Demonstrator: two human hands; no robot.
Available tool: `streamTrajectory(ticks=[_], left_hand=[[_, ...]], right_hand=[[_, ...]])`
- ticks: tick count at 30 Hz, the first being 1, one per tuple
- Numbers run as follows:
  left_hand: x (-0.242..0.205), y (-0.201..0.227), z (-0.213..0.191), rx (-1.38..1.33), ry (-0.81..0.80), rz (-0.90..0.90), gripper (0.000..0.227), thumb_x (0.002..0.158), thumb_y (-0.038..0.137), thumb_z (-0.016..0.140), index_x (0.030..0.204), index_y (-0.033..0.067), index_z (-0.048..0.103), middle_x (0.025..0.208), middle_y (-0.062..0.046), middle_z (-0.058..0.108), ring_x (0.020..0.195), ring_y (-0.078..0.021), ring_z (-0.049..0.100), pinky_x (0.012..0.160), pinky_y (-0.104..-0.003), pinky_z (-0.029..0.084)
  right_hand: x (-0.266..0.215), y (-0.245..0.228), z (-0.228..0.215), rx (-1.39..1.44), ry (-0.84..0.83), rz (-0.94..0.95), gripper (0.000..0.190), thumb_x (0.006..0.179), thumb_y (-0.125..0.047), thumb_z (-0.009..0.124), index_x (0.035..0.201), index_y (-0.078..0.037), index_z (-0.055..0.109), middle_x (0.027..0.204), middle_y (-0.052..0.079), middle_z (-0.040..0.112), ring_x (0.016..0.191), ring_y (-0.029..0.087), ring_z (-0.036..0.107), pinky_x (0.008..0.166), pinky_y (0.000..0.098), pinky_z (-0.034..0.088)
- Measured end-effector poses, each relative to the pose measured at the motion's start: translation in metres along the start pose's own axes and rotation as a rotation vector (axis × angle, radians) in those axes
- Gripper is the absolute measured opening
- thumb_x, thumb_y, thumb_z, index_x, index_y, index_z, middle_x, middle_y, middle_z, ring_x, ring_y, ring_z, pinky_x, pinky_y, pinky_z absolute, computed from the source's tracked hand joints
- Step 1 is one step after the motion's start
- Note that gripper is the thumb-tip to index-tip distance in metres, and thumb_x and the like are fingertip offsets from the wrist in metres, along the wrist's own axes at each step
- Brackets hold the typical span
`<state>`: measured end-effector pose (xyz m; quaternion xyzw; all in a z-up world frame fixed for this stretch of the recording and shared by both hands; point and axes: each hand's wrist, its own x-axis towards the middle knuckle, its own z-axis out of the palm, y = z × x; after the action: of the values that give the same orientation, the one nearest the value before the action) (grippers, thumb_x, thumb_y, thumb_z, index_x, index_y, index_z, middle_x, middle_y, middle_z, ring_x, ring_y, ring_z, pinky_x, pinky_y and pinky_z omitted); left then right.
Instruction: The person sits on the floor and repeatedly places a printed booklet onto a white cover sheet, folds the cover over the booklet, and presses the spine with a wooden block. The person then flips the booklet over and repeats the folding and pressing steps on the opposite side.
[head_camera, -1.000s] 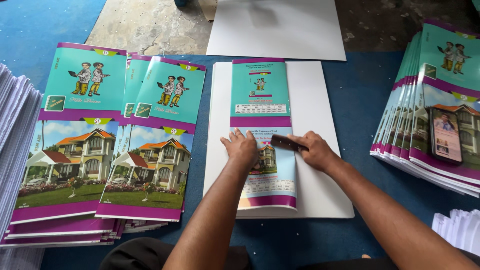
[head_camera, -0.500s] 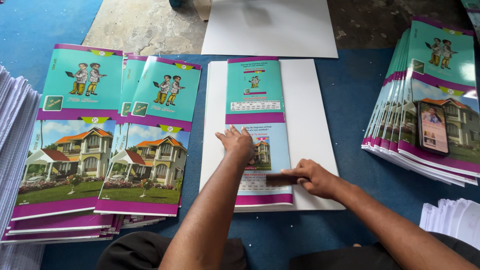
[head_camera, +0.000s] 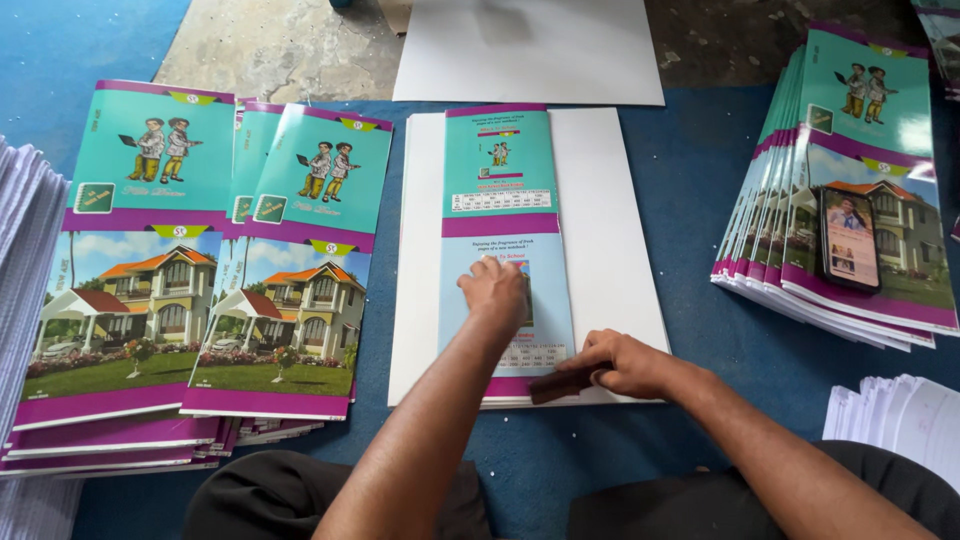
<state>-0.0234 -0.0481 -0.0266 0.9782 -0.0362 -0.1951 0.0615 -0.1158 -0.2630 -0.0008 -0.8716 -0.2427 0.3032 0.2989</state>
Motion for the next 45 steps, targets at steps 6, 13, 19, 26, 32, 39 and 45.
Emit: streamTrajectory(ticks=[6, 13, 19, 26, 32, 39, 45], left_hand=[[-0.030, 0.038, -0.013, -0.190, 0.033, -0.051, 0.089, 0.089, 0.053, 0.071, 0.156, 0.0100, 0.031, 0.160, -0.028, 0.027, 0.147, -0.0417, 0.029, 0.109, -0.061, 0.036], [-0.048, 0.058, -0.027, -0.234, -0.022, -0.088, 0.100, 0.085, 0.046, 0.075, 0.161, 0.0133, 0.020, 0.165, -0.029, 0.014, 0.152, -0.0503, 0.012, 0.108, -0.074, 0.031], [-0.048, 0.064, -0.025, -0.252, -0.035, -0.073, 0.096, 0.086, 0.041, 0.072, 0.161, 0.0125, 0.020, 0.164, -0.031, 0.013, 0.151, -0.0552, 0.007, 0.106, -0.081, 0.028], [-0.037, 0.058, -0.023, -0.173, -0.007, -0.045, 0.092, 0.087, 0.023, 0.072, 0.162, 0.0117, 0.018, 0.162, -0.036, 0.014, 0.144, -0.0616, 0.023, 0.087, -0.067, 0.053], [-0.027, 0.047, -0.007, -0.088, 0.211, 0.015, 0.050, 0.093, 0.012, 0.065, 0.139, -0.0026, 0.054, 0.153, -0.040, 0.033, 0.121, -0.0534, 0.055, 0.070, -0.054, 0.064], [-0.041, 0.023, -0.015, -0.075, 0.429, 0.130, 0.026, 0.079, 0.010, 0.073, 0.099, -0.0058, 0.076, 0.124, -0.031, 0.061, 0.107, -0.0388, 0.063, 0.080, -0.043, 0.060], [-0.060, 0.000, -0.044, -0.151, 0.535, 0.152, 0.012, 0.077, 0.002, 0.071, 0.089, 0.0027, 0.073, 0.104, -0.017, 0.068, 0.100, -0.0371, 0.068, 0.080, -0.047, 0.059]], right_hand=[[0.004, 0.042, -0.009, 0.136, 0.032, 0.021, 0.048, 0.081, -0.003, 0.069, 0.127, -0.017, 0.071, 0.120, 0.008, 0.071, 0.110, 0.021, 0.067, 0.099, 0.0335, 0.052], [-0.031, 0.065, -0.050, 0.469, 0.182, 0.613, 0.050, 0.087, -0.007, 0.064, 0.137, -0.012, 0.057, 0.119, 0.016, 0.071, 0.102, 0.028, 0.071, 0.081, 0.0449, 0.060], [-0.039, 0.082, -0.058, 0.380, 0.376, 0.875, 0.048, 0.092, -0.007, 0.061, 0.140, 0.000, 0.055, 0.116, 0.026, 0.073, 0.103, 0.034, 0.075, 0.085, 0.0486, 0.062], [-0.035, 0.078, -0.060, -0.174, 0.438, 0.986, 0.055, 0.088, -0.018, 0.070, 0.141, -0.010, 0.055, 0.129, 0.021, 0.067, 0.119, 0.034, 0.066, 0.099, 0.0509, 0.053], [-0.024, 0.033, -0.058, -0.303, 0.428, 0.902, 0.051, 0.093, -0.042, 0.067, 0.133, -0.011, 0.064, 0.134, 0.015, 0.065, 0.123, 0.034, 0.064, 0.101, 0.0508, 0.053], [0.000, 0.024, -0.043, -0.317, 0.489, 0.719, 0.075, 0.090, -0.060, 0.066, 0.129, 0.005, 0.064, 0.149, 0.026, 0.049, 0.129, 0.043, 0.057, 0.101, 0.0524, 0.052], [0.001, 0.023, -0.037, -0.253, 0.516, 0.772, 0.116, 0.071, -0.068, 0.081, 0.147, 0.008, 0.039, 0.147, 0.031, 0.043, 0.125, 0.044, 0.058, 0.094, 0.0506, 0.057]])
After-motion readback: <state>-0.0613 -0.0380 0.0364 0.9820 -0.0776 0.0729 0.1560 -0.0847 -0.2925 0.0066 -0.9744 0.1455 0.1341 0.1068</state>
